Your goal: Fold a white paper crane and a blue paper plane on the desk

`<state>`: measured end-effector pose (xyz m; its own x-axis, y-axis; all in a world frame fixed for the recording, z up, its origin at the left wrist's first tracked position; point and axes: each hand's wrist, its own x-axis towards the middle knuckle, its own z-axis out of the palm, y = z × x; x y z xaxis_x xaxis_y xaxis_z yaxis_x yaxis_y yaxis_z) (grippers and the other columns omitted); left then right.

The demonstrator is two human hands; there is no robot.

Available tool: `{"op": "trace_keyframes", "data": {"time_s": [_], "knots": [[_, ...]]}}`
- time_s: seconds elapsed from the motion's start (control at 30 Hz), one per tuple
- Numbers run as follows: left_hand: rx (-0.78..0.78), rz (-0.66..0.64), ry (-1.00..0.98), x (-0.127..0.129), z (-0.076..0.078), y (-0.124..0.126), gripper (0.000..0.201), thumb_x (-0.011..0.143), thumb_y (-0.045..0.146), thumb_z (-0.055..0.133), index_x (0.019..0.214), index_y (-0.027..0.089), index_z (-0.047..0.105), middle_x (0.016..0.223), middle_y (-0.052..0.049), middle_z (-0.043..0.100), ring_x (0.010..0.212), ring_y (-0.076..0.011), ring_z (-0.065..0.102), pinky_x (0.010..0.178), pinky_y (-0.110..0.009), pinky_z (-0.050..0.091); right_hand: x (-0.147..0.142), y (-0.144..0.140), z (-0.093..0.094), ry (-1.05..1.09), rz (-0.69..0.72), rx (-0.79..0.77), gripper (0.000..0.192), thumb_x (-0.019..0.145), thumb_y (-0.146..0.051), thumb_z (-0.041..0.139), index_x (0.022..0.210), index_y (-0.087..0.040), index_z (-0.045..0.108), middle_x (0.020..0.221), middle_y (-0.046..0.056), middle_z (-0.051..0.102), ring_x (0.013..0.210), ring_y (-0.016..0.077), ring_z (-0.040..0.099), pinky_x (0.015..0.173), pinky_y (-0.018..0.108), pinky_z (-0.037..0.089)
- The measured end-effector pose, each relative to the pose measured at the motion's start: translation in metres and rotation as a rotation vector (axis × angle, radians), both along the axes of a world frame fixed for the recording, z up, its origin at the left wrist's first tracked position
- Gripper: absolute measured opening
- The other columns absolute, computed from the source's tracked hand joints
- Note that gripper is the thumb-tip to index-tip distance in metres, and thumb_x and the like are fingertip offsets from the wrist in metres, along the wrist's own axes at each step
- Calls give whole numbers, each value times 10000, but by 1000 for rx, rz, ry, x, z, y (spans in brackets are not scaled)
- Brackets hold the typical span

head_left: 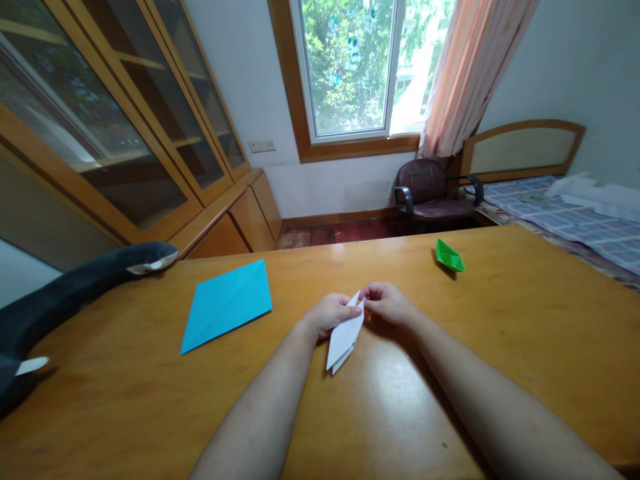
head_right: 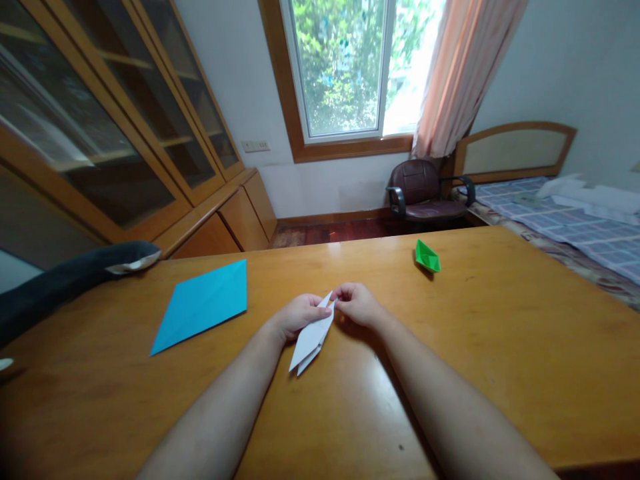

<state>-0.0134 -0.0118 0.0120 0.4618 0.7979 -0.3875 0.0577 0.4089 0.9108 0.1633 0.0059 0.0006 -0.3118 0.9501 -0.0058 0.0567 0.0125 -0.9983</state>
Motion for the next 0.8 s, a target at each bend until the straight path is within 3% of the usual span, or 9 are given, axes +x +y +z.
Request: {"op": "trace_keyframes", "data": {"time_s": [0.27, 0.47, 0.8], "knots": [[193, 21, 179, -5, -5, 6, 372, 571, 462, 786, 630, 142, 607, 507, 36, 527, 438, -79, 418, 416, -202, 265, 4, -4, 8, -229, -46, 333, 83, 658, -192, 595, 589, -188, 641, 581, -10, 623, 558, 131, 517, 562, 254, 404], [259, 63, 172, -6, -4, 7, 386, 596, 491, 765, 644, 145, 603, 497, 38, 513, 434, -83, 416, 416, -202, 270, 6, -2, 7, -308, -25, 550, 106, 702, -164, 613, 614, -202, 658, 628, 11, 624, 604, 144, 534, 590, 259, 404], [354, 109, 160, -6, -13, 11, 384, 653, 507, 722, 633, 152, 575, 521, 38, 486, 461, -90, 417, 439, -210, 273, 7, 0, 2, -356, 31, 671, 211, 780, -195, 583, 582, -215, 652, 649, 31, 599, 623, 150, 531, 597, 264, 396]]}}
